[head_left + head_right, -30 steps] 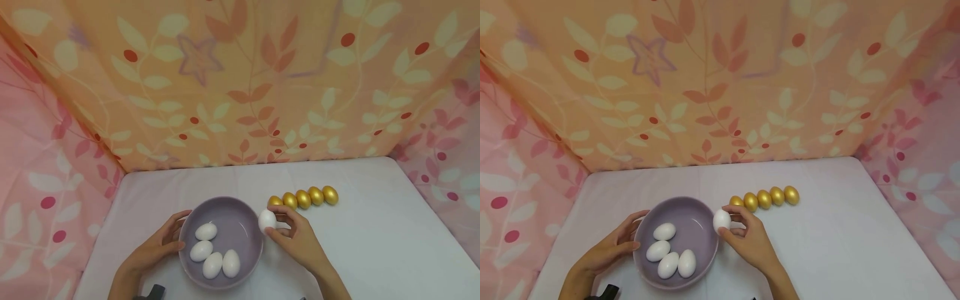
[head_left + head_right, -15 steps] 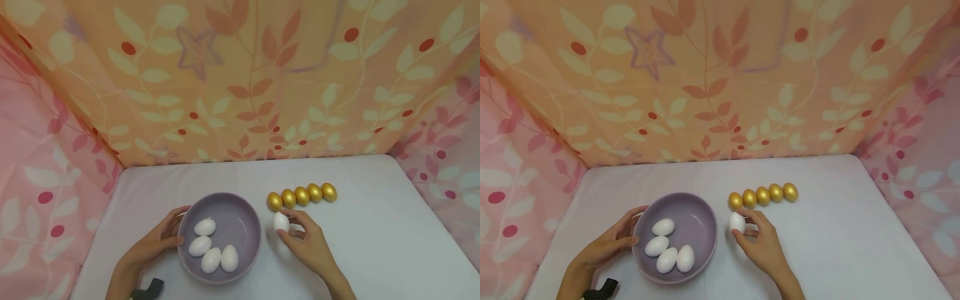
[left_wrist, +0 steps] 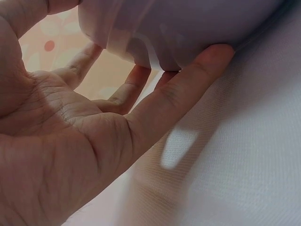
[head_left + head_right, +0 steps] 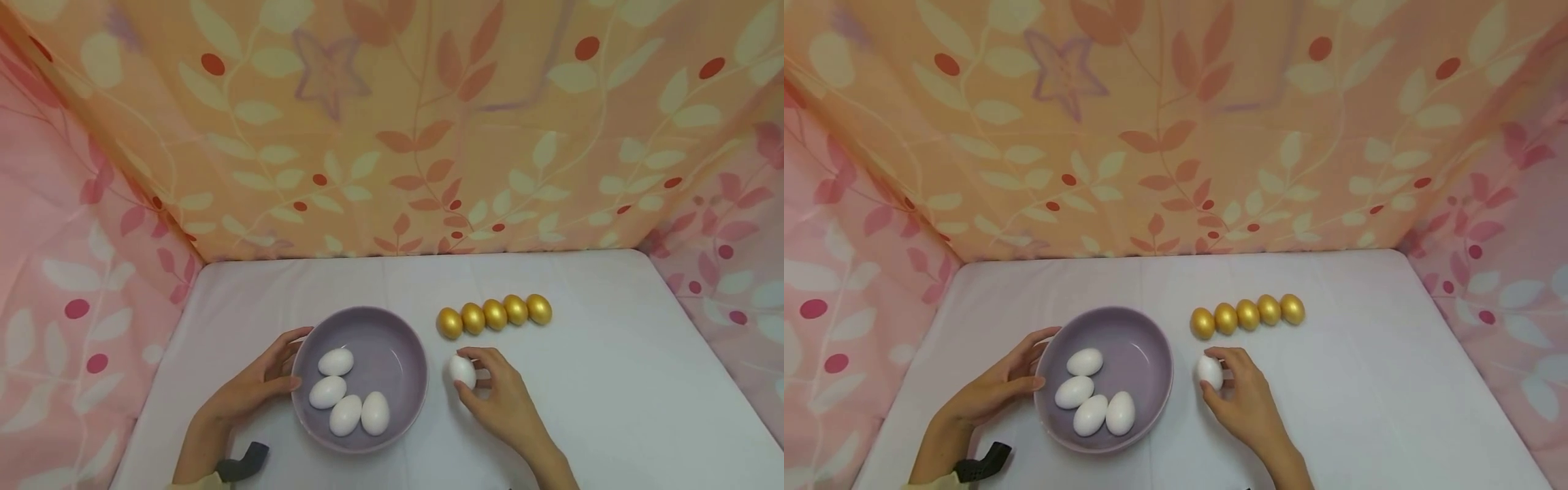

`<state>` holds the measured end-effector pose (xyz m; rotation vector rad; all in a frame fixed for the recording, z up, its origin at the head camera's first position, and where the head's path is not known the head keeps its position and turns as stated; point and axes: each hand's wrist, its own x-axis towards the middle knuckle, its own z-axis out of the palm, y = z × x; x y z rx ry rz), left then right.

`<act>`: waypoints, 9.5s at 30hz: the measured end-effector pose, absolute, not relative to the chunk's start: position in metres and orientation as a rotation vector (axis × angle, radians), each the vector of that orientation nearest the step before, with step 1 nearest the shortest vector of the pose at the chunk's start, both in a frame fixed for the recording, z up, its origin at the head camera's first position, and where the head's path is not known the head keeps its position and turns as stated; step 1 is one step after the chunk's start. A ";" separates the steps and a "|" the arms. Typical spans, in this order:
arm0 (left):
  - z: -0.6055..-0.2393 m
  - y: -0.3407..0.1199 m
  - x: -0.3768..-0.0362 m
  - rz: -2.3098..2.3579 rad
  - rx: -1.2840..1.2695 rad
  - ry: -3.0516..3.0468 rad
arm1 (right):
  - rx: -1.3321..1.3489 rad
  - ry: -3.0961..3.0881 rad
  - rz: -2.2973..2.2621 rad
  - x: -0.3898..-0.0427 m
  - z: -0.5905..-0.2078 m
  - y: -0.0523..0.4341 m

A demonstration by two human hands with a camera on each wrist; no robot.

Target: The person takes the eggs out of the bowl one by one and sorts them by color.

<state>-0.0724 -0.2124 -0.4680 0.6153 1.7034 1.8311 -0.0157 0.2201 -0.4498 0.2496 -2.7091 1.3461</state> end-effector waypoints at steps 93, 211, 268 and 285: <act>-0.470 -0.215 -0.070 1.805 0.525 1.762 | 1.261 -3.008 0.707 -0.051 -0.395 0.115; -0.469 -0.214 -0.070 1.808 0.553 1.725 | 0.177 -2.830 1.355 -0.020 -0.447 0.265; -0.469 -0.214 -0.072 1.809 0.557 1.743 | 0.456 -2.852 0.918 -0.051 -0.406 0.236; -0.470 -0.215 -0.071 1.810 0.547 1.753 | 0.694 -2.842 0.948 -0.064 -0.389 0.199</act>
